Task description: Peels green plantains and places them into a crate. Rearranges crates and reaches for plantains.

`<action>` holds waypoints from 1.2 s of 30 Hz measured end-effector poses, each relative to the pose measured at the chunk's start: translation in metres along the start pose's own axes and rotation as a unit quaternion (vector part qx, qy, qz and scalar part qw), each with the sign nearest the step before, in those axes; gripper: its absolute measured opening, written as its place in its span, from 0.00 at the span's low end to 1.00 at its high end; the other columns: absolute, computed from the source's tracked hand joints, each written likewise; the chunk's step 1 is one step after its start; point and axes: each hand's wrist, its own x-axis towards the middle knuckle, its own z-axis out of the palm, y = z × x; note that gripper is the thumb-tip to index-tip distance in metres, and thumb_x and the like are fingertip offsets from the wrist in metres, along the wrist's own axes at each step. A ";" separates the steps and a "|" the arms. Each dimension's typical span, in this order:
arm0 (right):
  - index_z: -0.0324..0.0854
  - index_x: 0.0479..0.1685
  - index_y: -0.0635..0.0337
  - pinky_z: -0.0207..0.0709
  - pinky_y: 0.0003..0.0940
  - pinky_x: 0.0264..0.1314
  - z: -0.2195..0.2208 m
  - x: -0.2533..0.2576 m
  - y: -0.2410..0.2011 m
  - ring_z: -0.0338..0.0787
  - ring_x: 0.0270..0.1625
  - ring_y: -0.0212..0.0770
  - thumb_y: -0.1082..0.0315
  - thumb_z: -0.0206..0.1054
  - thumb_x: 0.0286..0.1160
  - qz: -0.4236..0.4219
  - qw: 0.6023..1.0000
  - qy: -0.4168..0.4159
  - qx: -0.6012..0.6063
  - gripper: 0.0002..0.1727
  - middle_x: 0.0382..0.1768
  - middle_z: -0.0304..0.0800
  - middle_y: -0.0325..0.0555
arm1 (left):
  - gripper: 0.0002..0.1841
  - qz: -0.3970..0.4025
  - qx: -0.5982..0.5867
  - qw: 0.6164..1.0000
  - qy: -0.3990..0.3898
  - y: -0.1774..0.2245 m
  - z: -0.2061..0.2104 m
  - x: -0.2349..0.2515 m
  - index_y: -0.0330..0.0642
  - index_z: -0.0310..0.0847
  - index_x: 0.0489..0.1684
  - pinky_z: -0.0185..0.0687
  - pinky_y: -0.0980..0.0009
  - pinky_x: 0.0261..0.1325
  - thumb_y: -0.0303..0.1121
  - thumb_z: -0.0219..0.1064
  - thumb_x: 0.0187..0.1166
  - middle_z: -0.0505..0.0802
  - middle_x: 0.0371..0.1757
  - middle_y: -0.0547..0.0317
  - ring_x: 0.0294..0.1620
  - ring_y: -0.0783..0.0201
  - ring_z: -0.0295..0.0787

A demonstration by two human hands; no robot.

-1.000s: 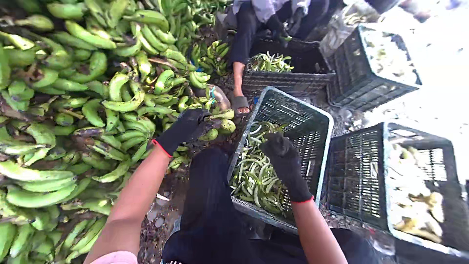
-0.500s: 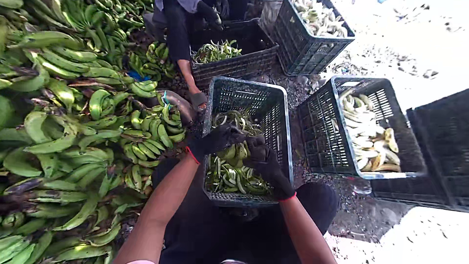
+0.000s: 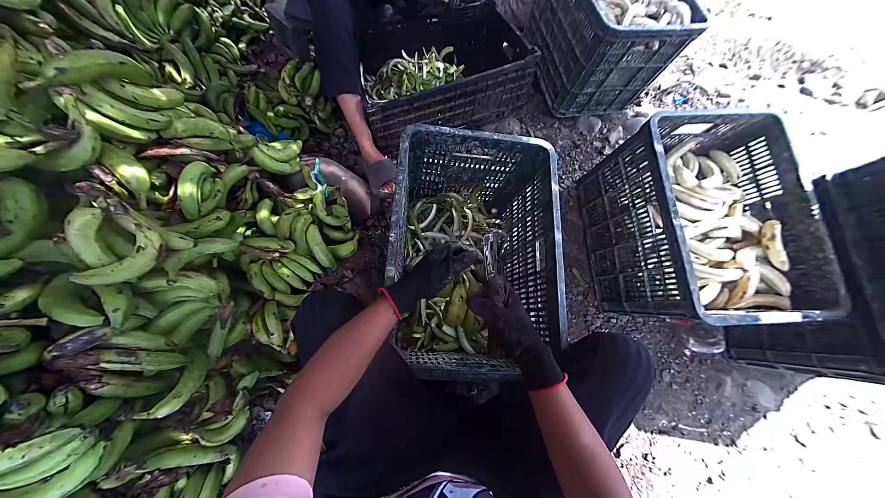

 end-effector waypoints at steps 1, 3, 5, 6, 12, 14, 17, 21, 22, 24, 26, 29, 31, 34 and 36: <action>0.69 0.72 0.61 0.86 0.28 0.52 0.002 0.000 0.002 0.90 0.45 0.30 0.66 0.74 0.65 0.005 1.000 -0.007 0.017 0.32 0.47 0.89 0.41 | 0.20 -0.023 -0.003 1.000 0.003 -0.003 0.005 0.001 0.36 0.80 0.66 0.78 0.63 0.67 0.42 0.53 0.92 0.89 0.60 0.50 0.59 0.64 0.85; 0.67 0.75 0.61 0.86 0.27 0.50 0.011 0.001 0.006 0.90 0.43 0.30 0.70 0.74 0.68 0.016 0.999 0.009 0.045 0.33 0.46 0.89 0.43 | 0.21 -0.053 0.007 0.999 0.010 -0.013 0.013 0.004 0.35 0.76 0.71 0.77 0.56 0.70 0.41 0.53 0.93 0.88 0.65 0.44 0.64 0.56 0.85; 0.66 0.75 0.63 0.87 0.26 0.50 0.018 0.002 0.008 0.90 0.43 0.30 0.74 0.75 0.66 0.007 0.998 0.031 0.062 0.34 0.45 0.89 0.43 | 0.21 -0.066 0.028 0.997 0.022 -0.014 0.019 0.005 0.35 0.76 0.72 0.75 0.51 0.72 0.41 0.53 0.93 0.88 0.65 0.41 0.65 0.52 0.84; 0.67 0.73 0.65 0.86 0.27 0.51 0.020 0.003 0.008 0.90 0.43 0.31 0.77 0.75 0.64 -0.002 0.997 0.044 0.068 0.34 0.45 0.89 0.44 | 0.22 -0.071 0.038 0.996 0.033 -0.015 0.019 0.006 0.37 0.75 0.75 0.75 0.49 0.72 0.41 0.53 0.93 0.87 0.66 0.41 0.66 0.50 0.84; 0.65 0.79 0.60 0.87 0.26 0.57 0.012 0.004 -0.009 0.91 0.51 0.29 0.72 0.77 0.63 -0.024 0.999 -0.019 -0.037 0.39 0.52 0.89 0.42 | 0.31 -0.278 -0.028 0.956 0.092 -0.036 -0.003 0.001 0.40 0.59 0.88 0.75 0.39 0.69 0.52 0.38 0.95 0.76 0.78 0.34 0.73 0.39 0.78; 0.66 0.82 0.54 0.86 0.29 0.56 0.003 0.004 -0.017 0.90 0.51 0.29 0.65 0.79 0.62 -0.034 0.988 -0.082 -0.126 0.42 0.54 0.89 0.42 | 0.31 -0.313 -0.188 0.931 0.004 -0.033 -0.004 -0.005 0.43 0.68 0.79 0.81 0.52 0.58 0.57 0.39 0.93 0.83 0.65 0.42 0.58 0.52 0.82; 0.68 0.82 0.52 0.85 0.33 0.62 -0.005 0.005 -0.026 0.89 0.56 0.30 0.57 0.81 0.61 -0.042 0.956 -0.157 -0.245 0.43 0.58 0.89 0.43 | 0.23 -0.207 -0.288 0.925 -0.134 -0.025 -0.012 -0.002 0.37 0.68 0.77 0.81 0.68 0.60 0.40 0.37 0.97 0.85 0.62 0.51 0.57 0.66 0.83; 0.70 0.79 0.57 0.85 0.31 0.61 0.000 -0.002 -0.019 0.90 0.54 0.28 0.56 0.79 0.62 -0.044 0.959 -0.144 -0.242 0.41 0.54 0.90 0.42 | 0.12 -0.285 -0.295 0.909 0.075 -0.015 0.000 0.017 0.32 0.76 0.62 0.83 0.70 0.44 0.27 0.61 0.86 0.88 0.43 0.53 0.37 0.67 0.84; 0.69 0.80 0.57 0.86 0.31 0.61 0.004 -0.006 -0.014 0.90 0.53 0.28 0.56 0.79 0.63 -0.036 0.967 -0.118 -0.224 0.41 0.54 0.90 0.42 | 0.21 -0.255 -0.301 0.911 0.116 -0.032 0.000 0.026 0.34 0.73 0.68 0.87 0.66 0.49 0.27 0.69 0.79 0.90 0.49 0.49 0.43 0.64 0.88; 0.67 0.82 0.57 0.86 0.33 0.60 0.012 -0.014 0.001 0.91 0.54 0.30 0.56 0.79 0.61 -0.005 0.982 -0.046 -0.186 0.44 0.55 0.91 0.43 | 0.35 -0.177 -0.265 0.928 0.191 -0.048 -0.003 0.036 0.36 0.66 0.79 0.86 0.62 0.61 0.25 0.77 0.69 0.88 0.61 0.46 0.56 0.61 0.88; 0.65 0.83 0.61 0.87 0.32 0.56 0.022 -0.026 0.012 0.91 0.52 0.32 0.59 0.80 0.59 0.017 0.994 0.015 -0.104 0.46 0.54 0.90 0.46 | 0.45 -0.138 -0.187 0.937 0.262 -0.050 -0.009 0.043 0.37 0.61 0.84 0.83 0.58 0.70 0.26 0.82 0.62 0.84 0.70 0.42 0.67 0.57 0.85; 0.63 0.82 0.66 0.90 0.32 0.56 0.029 -0.051 0.019 0.93 0.51 0.34 0.65 0.80 0.61 0.000 1.000 0.026 -0.018 0.45 0.54 0.90 0.47 | 0.47 -0.111 -0.146 0.928 0.324 -0.051 -0.022 0.047 0.37 0.59 0.85 0.81 0.58 0.73 0.27 0.83 0.61 0.83 0.71 0.42 0.69 0.57 0.84; 0.63 0.85 0.65 0.87 0.31 0.61 0.021 -0.056 0.014 0.92 0.56 0.32 0.58 0.78 0.66 -0.035 0.987 0.035 -0.150 0.45 0.58 0.90 0.47 | 0.45 -0.101 -0.201 0.917 0.329 -0.039 -0.022 0.047 0.36 0.59 0.84 0.82 0.62 0.72 0.26 0.82 0.63 0.83 0.71 0.43 0.69 0.60 0.84; 0.82 0.71 0.64 0.70 0.58 0.81 0.009 -0.043 0.016 0.76 0.81 0.57 0.49 0.77 0.66 -0.173 0.912 0.077 -0.363 0.36 0.75 0.82 0.57 | 0.39 -0.138 -0.279 0.901 0.303 -0.025 -0.005 0.038 0.37 0.61 0.83 0.86 0.59 0.65 0.31 0.79 0.70 0.85 0.67 0.43 0.62 0.58 0.87; 0.92 0.59 0.51 0.56 0.72 0.85 0.005 -0.029 0.017 0.54 0.92 0.68 0.43 0.80 0.59 -0.202 0.888 0.039 -0.412 0.30 0.85 0.70 0.54 | 0.32 -0.189 -0.302 0.891 0.280 -0.021 0.005 0.032 0.37 0.69 0.78 0.87 0.56 0.59 0.38 0.75 0.76 0.88 0.62 0.43 0.56 0.56 0.89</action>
